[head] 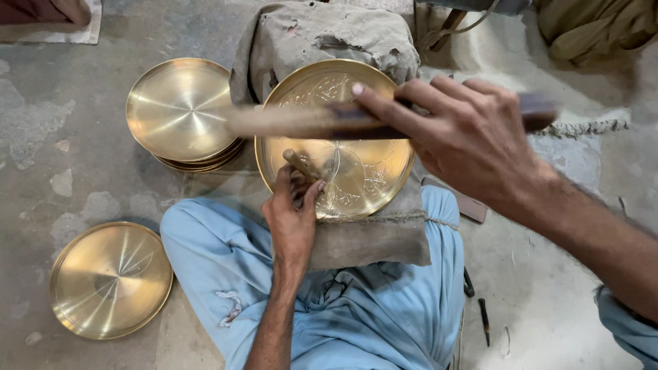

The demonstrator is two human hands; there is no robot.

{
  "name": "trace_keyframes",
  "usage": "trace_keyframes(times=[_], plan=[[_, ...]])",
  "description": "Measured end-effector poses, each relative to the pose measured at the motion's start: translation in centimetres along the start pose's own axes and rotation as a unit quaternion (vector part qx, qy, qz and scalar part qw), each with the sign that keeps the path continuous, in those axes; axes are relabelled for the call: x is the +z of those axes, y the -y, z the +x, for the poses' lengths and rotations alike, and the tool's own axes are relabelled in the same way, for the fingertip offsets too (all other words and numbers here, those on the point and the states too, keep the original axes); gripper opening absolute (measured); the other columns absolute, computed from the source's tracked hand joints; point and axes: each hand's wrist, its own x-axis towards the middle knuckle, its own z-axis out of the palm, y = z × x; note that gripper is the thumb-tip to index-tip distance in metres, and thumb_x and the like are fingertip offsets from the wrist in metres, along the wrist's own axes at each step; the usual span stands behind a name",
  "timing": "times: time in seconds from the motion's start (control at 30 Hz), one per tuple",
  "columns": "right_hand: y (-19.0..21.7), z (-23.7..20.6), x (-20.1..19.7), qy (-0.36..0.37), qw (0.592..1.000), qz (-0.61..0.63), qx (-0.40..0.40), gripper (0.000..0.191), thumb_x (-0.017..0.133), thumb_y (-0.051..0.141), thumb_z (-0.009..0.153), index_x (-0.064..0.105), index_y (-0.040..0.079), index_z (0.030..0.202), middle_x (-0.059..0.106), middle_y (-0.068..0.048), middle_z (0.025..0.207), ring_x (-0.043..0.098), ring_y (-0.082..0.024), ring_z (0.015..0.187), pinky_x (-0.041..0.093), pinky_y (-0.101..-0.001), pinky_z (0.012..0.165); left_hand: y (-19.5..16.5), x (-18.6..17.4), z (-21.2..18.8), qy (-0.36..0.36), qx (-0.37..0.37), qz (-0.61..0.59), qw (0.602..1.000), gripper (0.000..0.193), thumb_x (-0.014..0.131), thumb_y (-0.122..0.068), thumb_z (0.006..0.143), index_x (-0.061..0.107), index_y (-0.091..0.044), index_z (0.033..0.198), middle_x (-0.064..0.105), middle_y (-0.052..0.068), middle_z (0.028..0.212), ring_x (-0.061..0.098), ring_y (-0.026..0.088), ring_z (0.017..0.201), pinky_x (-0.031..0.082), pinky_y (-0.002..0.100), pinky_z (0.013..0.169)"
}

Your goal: The person sits on the floor and uses a hammer and chisel to engrave a floral pattern into a brass plate resting on a cushion. They repeatedly strike the chisel along the design lines to deepen the pattern.

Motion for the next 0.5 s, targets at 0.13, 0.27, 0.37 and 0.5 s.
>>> trace_keyframes(times=[0.13,0.27,0.37,0.5], plan=[[0.1,-0.2,-0.1,0.133,0.989,0.023,0.057,0.065,0.069,0.018,0.099,0.047,0.032,0.158,0.074,-0.002,0.113,0.070,-0.016,0.082,0.060,-0.0334,0.059,0.6,-0.2,0.1,0.014,0.022,0.026,0.999,0.038,0.073,0.001,0.091,0.060,0.003,0.127,0.079,0.016,0.102,0.081,0.023,0.095,0.065,0.033,0.079],[0.3,-0.2,-0.5,0.109,0.990,0.052,0.078,0.068,0.070,0.016,0.094,0.048,0.028,0.158,0.073,-0.004,0.113,0.069,-0.017,0.081,0.061,-0.0346,0.061,0.9,0.0,0.0,0.012,0.062,0.039,0.997,0.040,0.070,0.002,0.092,0.057,0.004,0.130,0.078,0.018,0.105,0.079,0.024,0.099,0.065,0.034,0.082],[0.4,0.0,-0.8,0.104,0.994,-0.017,0.010,0.068,0.070,0.013,0.091,0.050,0.031,0.154,0.074,-0.002,0.113,0.070,-0.018,0.083,0.062,-0.0351,0.063,0.6,-0.1,-0.4,0.009,0.028,0.036,0.999,0.036,0.070,0.001,0.094,0.058,0.003,0.128,0.079,0.017,0.104,0.080,0.023,0.098,0.065,0.035,0.080],[0.5,0.2,-0.8,0.025,0.999,-0.008,-0.017,0.065,0.068,0.011,0.093,0.052,0.027,0.154,0.074,-0.004,0.114,0.071,-0.020,0.086,0.062,-0.0383,0.065,-0.2,-0.3,-0.8,-0.006,-0.029,0.018,0.999,0.032,0.075,-0.005,0.092,0.059,0.003,0.118,0.081,0.016,0.097,0.081,0.022,0.093,0.064,0.034,0.077]])
